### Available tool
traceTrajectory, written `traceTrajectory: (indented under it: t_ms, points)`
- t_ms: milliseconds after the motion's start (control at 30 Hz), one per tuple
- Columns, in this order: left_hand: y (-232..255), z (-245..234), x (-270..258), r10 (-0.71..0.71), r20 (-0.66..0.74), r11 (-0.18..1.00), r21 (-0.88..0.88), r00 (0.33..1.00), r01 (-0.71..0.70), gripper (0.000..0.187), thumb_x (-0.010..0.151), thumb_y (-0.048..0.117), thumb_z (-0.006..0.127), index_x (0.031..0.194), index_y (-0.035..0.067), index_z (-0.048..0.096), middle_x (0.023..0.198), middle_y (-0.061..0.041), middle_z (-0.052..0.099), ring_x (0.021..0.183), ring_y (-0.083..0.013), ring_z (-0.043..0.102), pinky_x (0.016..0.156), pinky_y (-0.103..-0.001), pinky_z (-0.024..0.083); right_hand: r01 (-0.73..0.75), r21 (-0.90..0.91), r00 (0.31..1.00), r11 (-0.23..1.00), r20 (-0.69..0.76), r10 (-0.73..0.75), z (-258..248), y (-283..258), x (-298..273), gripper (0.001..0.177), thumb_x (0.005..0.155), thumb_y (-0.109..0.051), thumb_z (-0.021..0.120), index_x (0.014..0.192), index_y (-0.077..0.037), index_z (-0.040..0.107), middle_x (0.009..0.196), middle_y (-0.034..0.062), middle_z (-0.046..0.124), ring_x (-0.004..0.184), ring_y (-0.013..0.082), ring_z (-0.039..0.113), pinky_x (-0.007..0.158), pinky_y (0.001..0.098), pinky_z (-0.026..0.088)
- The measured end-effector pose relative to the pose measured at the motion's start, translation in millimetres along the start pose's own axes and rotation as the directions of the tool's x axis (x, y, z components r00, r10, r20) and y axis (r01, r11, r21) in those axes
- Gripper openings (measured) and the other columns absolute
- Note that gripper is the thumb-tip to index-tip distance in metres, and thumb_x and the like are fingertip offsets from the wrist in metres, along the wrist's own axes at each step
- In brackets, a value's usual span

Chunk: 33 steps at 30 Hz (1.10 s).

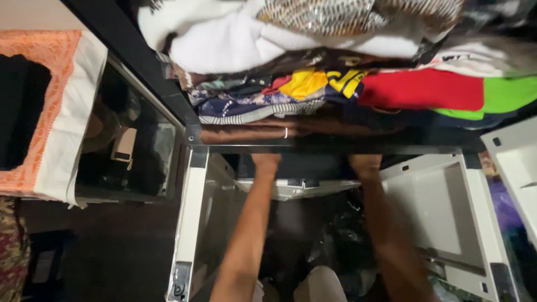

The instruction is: The person folds black t-shirts and places them inside a white plastic drawer unit.

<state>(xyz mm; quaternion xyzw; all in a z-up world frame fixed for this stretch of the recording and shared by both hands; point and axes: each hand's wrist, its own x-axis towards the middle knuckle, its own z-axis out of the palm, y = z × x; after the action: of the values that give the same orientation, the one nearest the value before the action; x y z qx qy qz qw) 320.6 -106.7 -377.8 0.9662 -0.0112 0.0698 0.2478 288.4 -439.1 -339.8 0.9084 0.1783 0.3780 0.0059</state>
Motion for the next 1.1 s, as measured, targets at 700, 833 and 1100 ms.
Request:
traceTrajectory:
  t_ms: [700,833,1100]
  points:
    - [69,-108,-35,-0.032,0.268,0.999,0.014,0.963,0.03,0.046,0.106,0.042,0.046,0.133,0.011,0.066,0.134,-0.021,0.065,0.128,-0.0388,0.058,0.113,-0.054,0.041,-0.15,0.073,0.872,0.986,0.481,0.098,-12,-73,44,0.046,0.116,-0.045,0.039,0.137,-0.008,0.058,0.136,0.0184,0.06,0.131,0.04,0.056,0.114,0.0568,0.041]
    - [55,-91,14,-0.019,-0.001,0.991,-0.133,1.0,0.018,0.044,0.1,0.039,0.049,0.134,0.015,0.066,0.136,-0.019,0.064,0.127,-0.04,0.055,0.108,-0.055,0.042,-0.172,0.116,0.946,0.978,0.297,0.131,9,-29,39,0.048,0.11,-0.044,0.045,0.138,-0.007,0.056,0.137,0.0191,0.058,0.131,0.0403,0.055,0.114,0.0569,0.041]
    - [20,-19,46,0.036,0.01,0.995,-0.098,0.999,-0.035,0.045,0.101,0.037,0.05,0.135,0.012,0.066,0.134,-0.022,0.064,0.126,-0.0425,0.055,0.11,-0.056,0.04,-0.197,0.101,0.947,0.975,0.277,0.163,43,5,-10,0.055,0.099,-0.043,0.055,0.139,-0.006,0.053,0.14,0.0206,0.055,0.133,0.0409,0.052,0.112,0.057,0.04]
